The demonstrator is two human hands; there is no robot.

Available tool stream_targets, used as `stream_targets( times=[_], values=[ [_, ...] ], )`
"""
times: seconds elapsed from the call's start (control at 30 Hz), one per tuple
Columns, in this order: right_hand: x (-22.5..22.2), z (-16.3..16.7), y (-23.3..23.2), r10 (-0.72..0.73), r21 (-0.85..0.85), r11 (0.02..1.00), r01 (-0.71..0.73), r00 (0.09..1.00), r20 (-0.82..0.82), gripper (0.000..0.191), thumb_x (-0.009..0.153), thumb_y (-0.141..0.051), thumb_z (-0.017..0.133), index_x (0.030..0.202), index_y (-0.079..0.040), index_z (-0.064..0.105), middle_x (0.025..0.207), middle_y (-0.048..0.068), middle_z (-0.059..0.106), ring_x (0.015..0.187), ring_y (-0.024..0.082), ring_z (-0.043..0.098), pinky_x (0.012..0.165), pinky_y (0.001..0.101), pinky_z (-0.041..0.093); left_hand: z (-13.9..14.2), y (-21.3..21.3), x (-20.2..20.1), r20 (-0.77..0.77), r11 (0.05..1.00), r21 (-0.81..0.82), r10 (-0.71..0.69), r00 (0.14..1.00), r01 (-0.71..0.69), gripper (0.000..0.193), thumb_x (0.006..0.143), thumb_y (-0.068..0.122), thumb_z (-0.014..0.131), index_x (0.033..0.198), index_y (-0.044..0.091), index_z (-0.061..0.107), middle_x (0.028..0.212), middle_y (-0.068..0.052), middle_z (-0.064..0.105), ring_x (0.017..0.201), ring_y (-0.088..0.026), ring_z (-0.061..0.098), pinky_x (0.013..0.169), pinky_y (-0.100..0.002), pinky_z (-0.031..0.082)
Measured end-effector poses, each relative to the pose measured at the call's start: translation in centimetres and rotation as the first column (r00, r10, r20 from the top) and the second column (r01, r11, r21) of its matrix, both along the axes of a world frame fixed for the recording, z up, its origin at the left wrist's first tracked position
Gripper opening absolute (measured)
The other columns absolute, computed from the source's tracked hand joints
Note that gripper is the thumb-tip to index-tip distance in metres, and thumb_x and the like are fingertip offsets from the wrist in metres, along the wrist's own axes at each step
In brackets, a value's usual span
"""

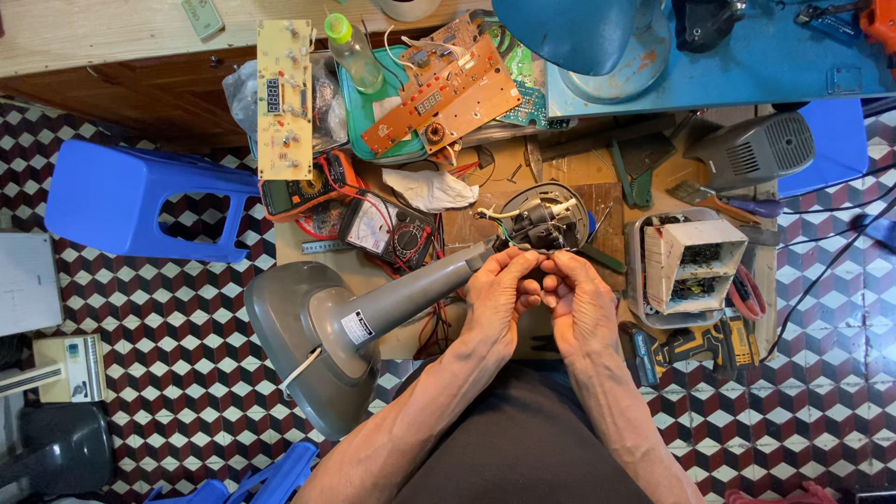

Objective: The person repairs a standing fan motor by stripping and twisting wires, using a lighter to heat-shrink insulation, and reassembling the motor housing. They then search a parts bin with a flashlight and cordless drill to locate a screw.

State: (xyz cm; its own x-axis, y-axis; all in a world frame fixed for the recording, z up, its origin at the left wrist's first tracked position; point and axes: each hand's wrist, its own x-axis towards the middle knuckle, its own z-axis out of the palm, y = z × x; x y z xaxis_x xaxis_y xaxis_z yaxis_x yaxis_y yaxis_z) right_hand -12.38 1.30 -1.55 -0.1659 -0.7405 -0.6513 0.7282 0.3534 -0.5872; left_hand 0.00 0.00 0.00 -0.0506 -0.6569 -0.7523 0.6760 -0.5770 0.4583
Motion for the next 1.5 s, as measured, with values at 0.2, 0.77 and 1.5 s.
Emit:
stream_targets(
  times=[0.2,0.77,1.5],
  values=[
    [-1.5,1.0,1.4,0.043,-0.054,0.998,-0.041,0.998,0.042,0.017,0.095,-0.016,0.070,0.106,-0.003,0.069,0.091,0.006,0.071,0.071,0.010,0.062,0.058,0.0235,0.049,0.6,0.6,-1.2,-0.005,0.998,0.010,-0.061,0.998,0.061,0.022,0.091,0.016,0.075,0.107,0.003,0.067,0.083,-0.005,0.071,0.058,-0.007,0.065,0.050,-0.021,0.055],
    [-7.5,2.4,4.3,0.011,-0.092,0.996,-0.019,0.996,-0.090,0.015,0.096,-0.015,0.071,0.104,-0.003,0.067,0.086,0.001,0.067,0.067,0.006,0.058,0.055,0.0210,0.045,1.5,1.9,-7.2,0.064,0.977,-0.011,-0.210,0.976,0.211,0.024,0.094,0.029,0.072,0.100,0.006,0.068,0.086,-0.004,0.074,0.052,-0.005,0.060,0.045,-0.019,0.052],
    [-16.9,6.3,-1.0,-0.035,-0.095,0.995,0.027,0.997,-0.075,0.017,0.095,-0.017,0.072,0.105,-0.006,0.065,0.088,0.001,0.068,0.072,0.007,0.061,0.063,0.0223,0.048,6.9,-3.1,-16.7,0.044,0.973,-0.063,-0.222,0.974,0.224,0.025,0.101,0.028,0.061,0.105,0.003,0.058,0.095,-0.012,0.077,0.069,-0.013,0.074,0.057,-0.022,0.059]
  ],
)
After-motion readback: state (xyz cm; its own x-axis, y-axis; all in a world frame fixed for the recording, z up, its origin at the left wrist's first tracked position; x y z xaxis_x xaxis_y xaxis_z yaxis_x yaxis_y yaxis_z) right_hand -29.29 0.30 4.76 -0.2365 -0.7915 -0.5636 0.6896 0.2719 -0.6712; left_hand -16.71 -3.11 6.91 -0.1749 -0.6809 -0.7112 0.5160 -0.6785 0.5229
